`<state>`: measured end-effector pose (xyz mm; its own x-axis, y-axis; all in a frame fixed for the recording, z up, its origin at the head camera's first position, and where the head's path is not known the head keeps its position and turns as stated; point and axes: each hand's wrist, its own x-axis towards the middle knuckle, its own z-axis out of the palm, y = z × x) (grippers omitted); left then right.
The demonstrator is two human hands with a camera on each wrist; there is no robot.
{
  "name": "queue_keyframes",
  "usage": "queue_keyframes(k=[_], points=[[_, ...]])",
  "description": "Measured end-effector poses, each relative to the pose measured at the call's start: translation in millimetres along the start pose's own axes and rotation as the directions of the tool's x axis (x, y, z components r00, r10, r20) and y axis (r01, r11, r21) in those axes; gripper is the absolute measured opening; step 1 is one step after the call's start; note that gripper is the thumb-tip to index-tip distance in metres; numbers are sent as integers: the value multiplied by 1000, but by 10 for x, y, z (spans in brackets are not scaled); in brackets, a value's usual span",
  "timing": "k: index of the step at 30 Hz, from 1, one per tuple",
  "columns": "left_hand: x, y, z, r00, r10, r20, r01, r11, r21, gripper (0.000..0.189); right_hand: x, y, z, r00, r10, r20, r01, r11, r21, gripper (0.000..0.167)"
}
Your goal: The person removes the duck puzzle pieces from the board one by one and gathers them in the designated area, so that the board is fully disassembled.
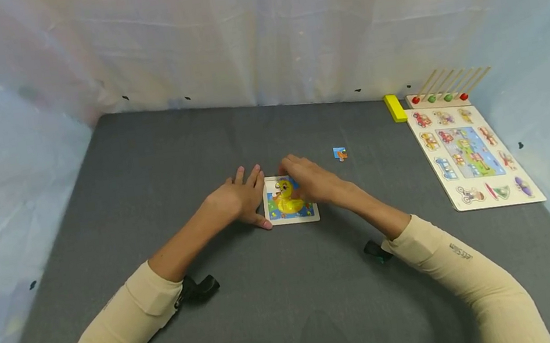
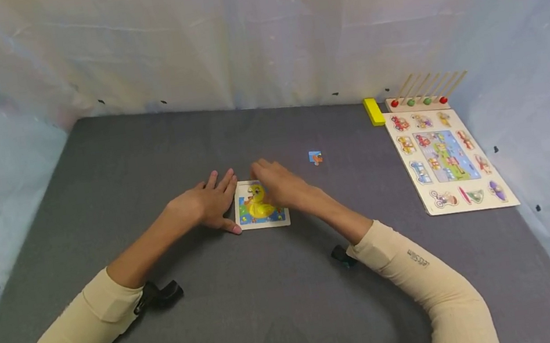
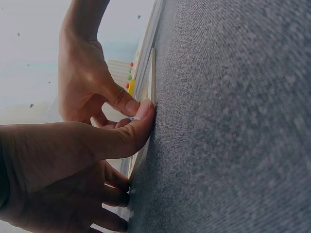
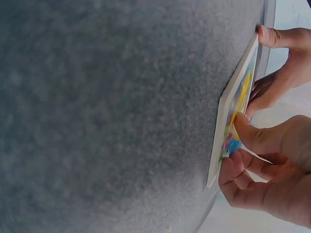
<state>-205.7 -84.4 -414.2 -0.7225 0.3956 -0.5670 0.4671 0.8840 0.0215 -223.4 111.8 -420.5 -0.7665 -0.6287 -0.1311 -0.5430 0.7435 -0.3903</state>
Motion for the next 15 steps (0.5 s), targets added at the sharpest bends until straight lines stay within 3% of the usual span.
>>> queue_keyframes(k=[11,15], points=[[-17,17,-7,1000,-5,15,5,1000,0,120,-11,63,13,991,-129,-41,130,991,20,40],[-8,12,-12,1000,-1,21,1,1000,-6,120,-12,70,4,985,-154,-82,155,988,-5,31]])
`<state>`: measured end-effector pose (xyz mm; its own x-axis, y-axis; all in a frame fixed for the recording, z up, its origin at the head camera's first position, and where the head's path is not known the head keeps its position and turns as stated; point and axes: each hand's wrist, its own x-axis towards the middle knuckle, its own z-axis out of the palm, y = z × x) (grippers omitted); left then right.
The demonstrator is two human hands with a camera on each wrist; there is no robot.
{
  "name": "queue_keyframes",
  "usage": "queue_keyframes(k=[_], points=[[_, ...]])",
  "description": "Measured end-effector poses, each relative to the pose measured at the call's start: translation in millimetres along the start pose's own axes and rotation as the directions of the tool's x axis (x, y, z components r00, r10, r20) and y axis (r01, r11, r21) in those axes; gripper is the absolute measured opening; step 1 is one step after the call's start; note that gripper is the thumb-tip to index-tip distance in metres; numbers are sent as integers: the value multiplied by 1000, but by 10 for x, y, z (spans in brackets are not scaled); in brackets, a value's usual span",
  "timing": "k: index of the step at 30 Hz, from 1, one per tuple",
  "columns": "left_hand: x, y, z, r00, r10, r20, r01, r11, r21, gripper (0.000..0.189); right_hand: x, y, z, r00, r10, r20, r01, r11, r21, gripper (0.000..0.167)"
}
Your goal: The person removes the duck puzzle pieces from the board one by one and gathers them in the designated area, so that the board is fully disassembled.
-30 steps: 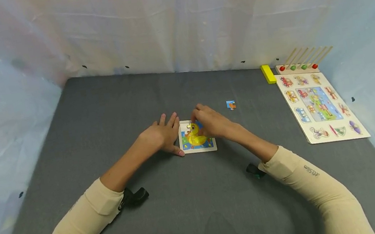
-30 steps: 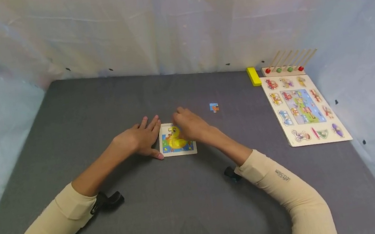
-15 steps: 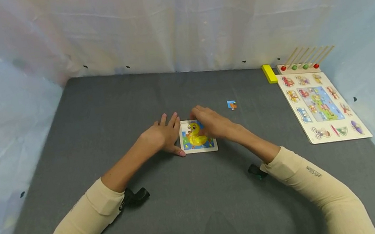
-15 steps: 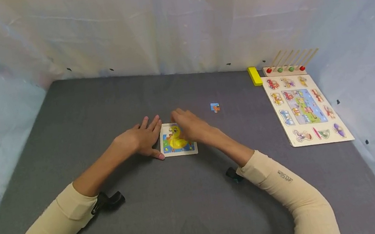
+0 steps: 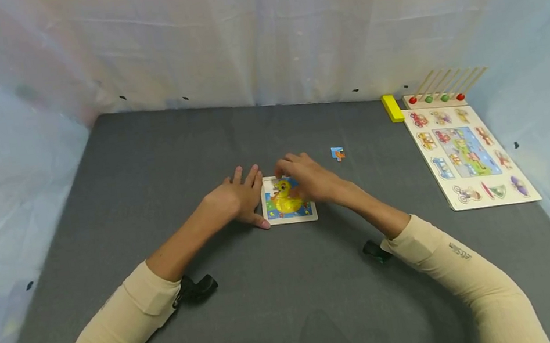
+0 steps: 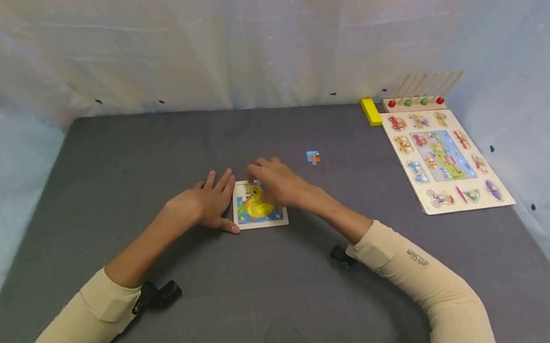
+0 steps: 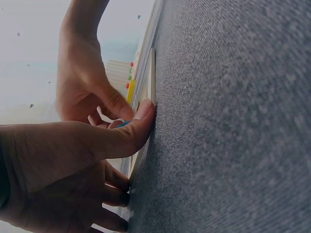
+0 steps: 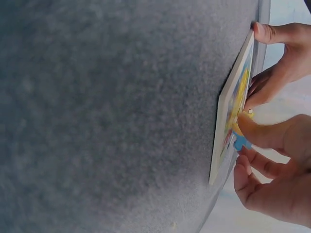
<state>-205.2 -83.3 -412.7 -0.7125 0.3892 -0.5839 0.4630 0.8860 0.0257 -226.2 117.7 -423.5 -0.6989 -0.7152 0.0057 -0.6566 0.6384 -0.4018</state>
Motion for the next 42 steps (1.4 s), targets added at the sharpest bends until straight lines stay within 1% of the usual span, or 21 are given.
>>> queue_keyframes(k=[2,5,7,10,12,14,17,19,20,24,26,29,32,36,39,40,42], points=[[-2,-4,-4,1000,0,-2,0,1000,-2,120,15,-1,-2,999,-10,-30,10,1000,8,24],[-9,-9,-5,1000,-7,-5,7,1000,3,120,48,-4,-2,998,-19,-53,22,998,51,15],[-18,-11,-4,1000,-12,-3,12,1000,6,120,71,-10,-5,998,-24,-55,28,996,83,14],[-15,-10,6,1000,-7,0,7,1000,5,120,82,-31,-48,999,0,-49,6,992,123,14],[-18,-10,7,1000,-6,-2,6,1000,2,120,87,-35,-92,998,8,-64,0,991,132,14],[-16,-5,14,1000,-9,-5,9,1000,1,120,70,-33,-151,996,14,-90,0,989,148,15],[-18,2,17,1000,-9,-5,9,1000,-4,121,25,3,-261,988,1,-152,24,987,159,14],[-13,7,20,1000,-2,-4,2,1000,-10,121,-24,48,-354,979,13,-204,21,986,163,14],[-10,10,21,1000,0,-3,0,1000,-14,121,-49,77,-405,973,31,-230,10,985,175,13],[-7,15,21,1000,-6,-8,6,1000,-23,122,-154,241,-607,936,135,-325,-67,975,213,14],[-6,13,20,1000,-12,-8,12,1000,-23,122,-211,338,-696,918,190,-349,-111,966,233,14],[-5,9,19,1000,-13,-5,13,1000,-26,122,-297,487,-805,898,249,-364,-172,958,230,14],[-2,5,22,1000,-12,-5,12,999,-29,122,-367,627,-886,887,309,-342,-241,943,228,15],[-5,2,27,1000,-6,-11,6,1000,-29,121,-449,853,-931,868,407,-283,-351,908,231,16],[-6,5,26,1000,-4,-6,4,1000,-29,122,-516,1070,-895,846,473,-244,-427,877,220,16],[-7,7,25,1000,-4,-5,4,1000,-30,121,-537,1143,-875,842,488,-230,-444,869,217,16],[-5,8,26,1000,-9,-3,9,1000,-30,121,-573,1275,-824,842,497,-207,-456,863,217,15]])
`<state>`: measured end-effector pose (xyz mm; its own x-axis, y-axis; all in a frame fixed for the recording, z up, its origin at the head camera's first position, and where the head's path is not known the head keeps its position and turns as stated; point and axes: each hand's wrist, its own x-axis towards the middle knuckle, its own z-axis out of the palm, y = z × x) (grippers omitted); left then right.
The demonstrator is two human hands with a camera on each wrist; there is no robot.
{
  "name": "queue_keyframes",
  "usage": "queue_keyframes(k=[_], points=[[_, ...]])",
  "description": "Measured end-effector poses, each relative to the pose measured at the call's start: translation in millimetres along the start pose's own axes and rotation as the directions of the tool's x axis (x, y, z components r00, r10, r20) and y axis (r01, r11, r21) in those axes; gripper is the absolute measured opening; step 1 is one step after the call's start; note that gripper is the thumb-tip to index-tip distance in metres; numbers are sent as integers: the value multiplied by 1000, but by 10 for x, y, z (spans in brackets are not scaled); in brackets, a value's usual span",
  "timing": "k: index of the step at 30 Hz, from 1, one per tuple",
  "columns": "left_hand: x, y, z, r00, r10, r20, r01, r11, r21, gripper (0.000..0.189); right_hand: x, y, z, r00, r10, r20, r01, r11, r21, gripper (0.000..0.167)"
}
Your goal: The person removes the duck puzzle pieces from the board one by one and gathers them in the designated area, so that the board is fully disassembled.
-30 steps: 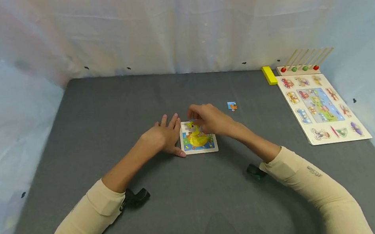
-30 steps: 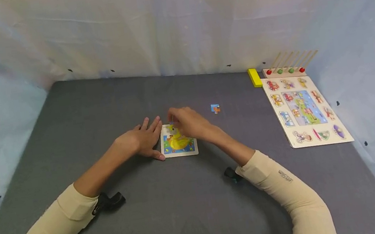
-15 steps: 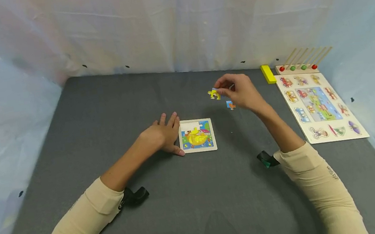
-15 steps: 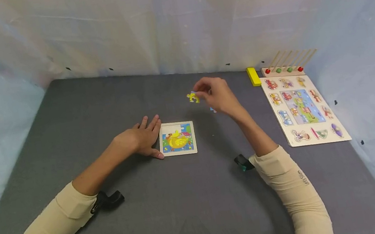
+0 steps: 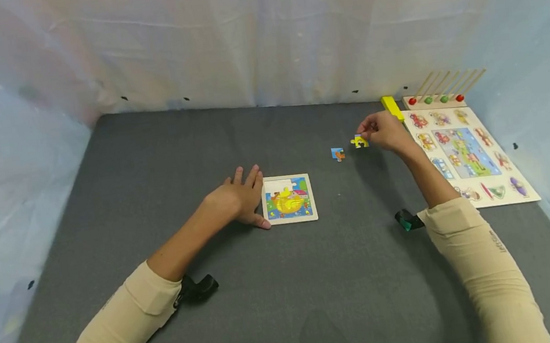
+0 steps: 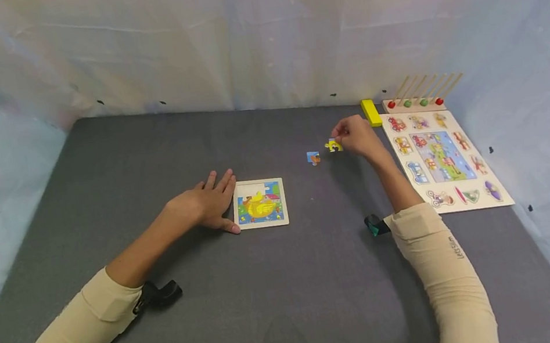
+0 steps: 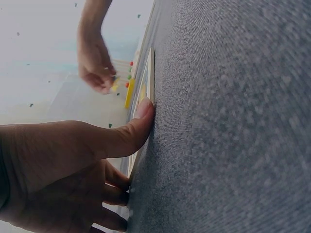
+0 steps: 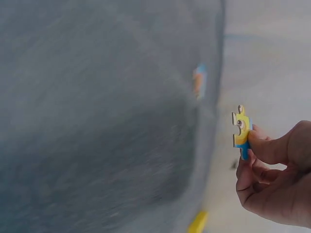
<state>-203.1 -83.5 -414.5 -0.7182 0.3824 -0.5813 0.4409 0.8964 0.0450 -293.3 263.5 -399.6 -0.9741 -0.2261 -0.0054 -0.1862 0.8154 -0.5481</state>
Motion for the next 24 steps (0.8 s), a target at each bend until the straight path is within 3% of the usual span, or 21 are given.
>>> queue_keyframes(k=[8,17,24], points=[[10,-1,2,1000,-1,-3,1,1000,-5,121,78,288,128,998,-5,57,6,1000,-25,11],[-4,5,0,1000,9,-13,-9,1000,-16,121,93,264,162,998,28,65,-21,995,-99,13],[18,-10,-3,1000,9,-5,-9,1000,-7,122,59,204,95,983,46,176,-16,986,-166,26]])
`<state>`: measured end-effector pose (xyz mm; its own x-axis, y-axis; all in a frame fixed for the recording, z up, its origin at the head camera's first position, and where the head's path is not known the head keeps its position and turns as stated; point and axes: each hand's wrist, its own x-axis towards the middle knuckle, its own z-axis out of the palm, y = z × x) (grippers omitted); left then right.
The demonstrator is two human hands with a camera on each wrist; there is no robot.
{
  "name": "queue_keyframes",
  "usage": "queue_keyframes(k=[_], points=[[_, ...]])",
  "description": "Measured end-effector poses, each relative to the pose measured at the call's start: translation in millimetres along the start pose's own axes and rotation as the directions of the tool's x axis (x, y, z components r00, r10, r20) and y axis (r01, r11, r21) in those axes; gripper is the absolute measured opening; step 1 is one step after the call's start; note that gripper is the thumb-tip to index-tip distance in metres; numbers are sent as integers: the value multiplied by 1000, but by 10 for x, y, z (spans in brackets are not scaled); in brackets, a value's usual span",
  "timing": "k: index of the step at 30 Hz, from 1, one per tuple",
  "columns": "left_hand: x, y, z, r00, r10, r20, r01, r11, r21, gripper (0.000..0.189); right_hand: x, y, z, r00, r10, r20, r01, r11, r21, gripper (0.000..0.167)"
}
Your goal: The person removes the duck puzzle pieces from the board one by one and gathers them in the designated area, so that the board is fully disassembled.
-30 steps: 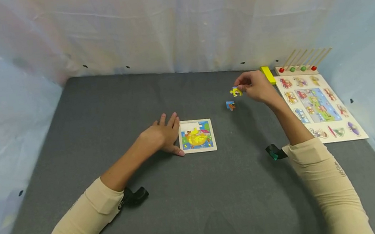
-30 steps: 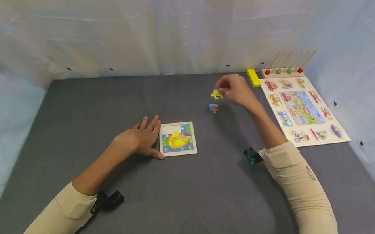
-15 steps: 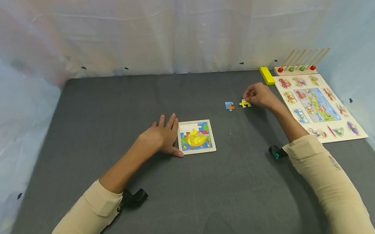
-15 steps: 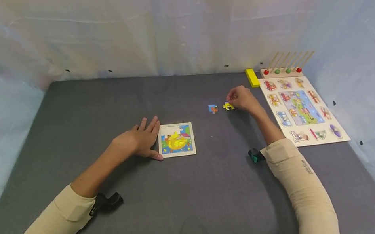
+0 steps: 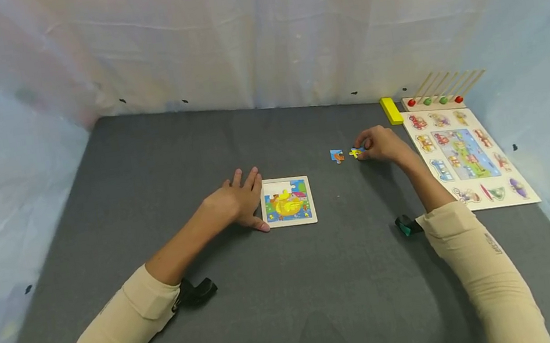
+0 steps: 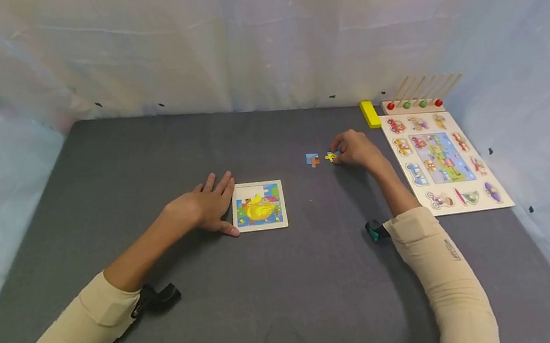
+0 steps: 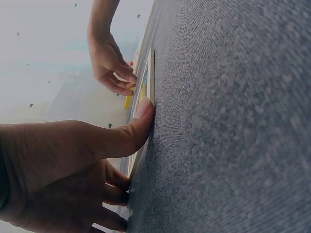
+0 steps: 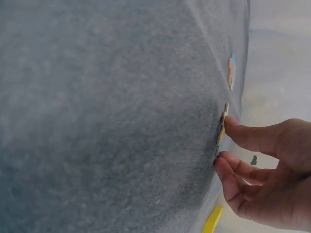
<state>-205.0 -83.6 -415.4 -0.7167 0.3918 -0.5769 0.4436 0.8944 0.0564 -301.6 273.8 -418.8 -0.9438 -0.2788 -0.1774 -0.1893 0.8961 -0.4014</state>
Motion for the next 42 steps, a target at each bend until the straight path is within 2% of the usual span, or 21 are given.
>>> queue_keyframes(k=[13,18,23,29,33,42], points=[[-16,9,-1,1000,-1,-3,1,1000,3,122,-22,-30,20,999,39,14,-39,999,-15,28],[-18,7,-1,1000,0,1,0,1000,0,122,-31,-41,5,999,28,34,-27,999,-28,31],[-20,8,2,1000,-4,2,4,1000,6,121,-74,-127,-28,999,-23,37,25,998,-57,36],[-19,19,-14,1000,-4,2,4,1000,3,121,-165,-426,-62,994,-110,27,112,989,-96,39],[-19,27,-17,1000,-10,3,10,1000,7,121,-232,-677,8,984,-175,38,178,980,-93,39],[-33,29,1,1000,-12,3,12,1000,7,121,-319,-1160,342,937,-319,142,331,941,-67,39]])
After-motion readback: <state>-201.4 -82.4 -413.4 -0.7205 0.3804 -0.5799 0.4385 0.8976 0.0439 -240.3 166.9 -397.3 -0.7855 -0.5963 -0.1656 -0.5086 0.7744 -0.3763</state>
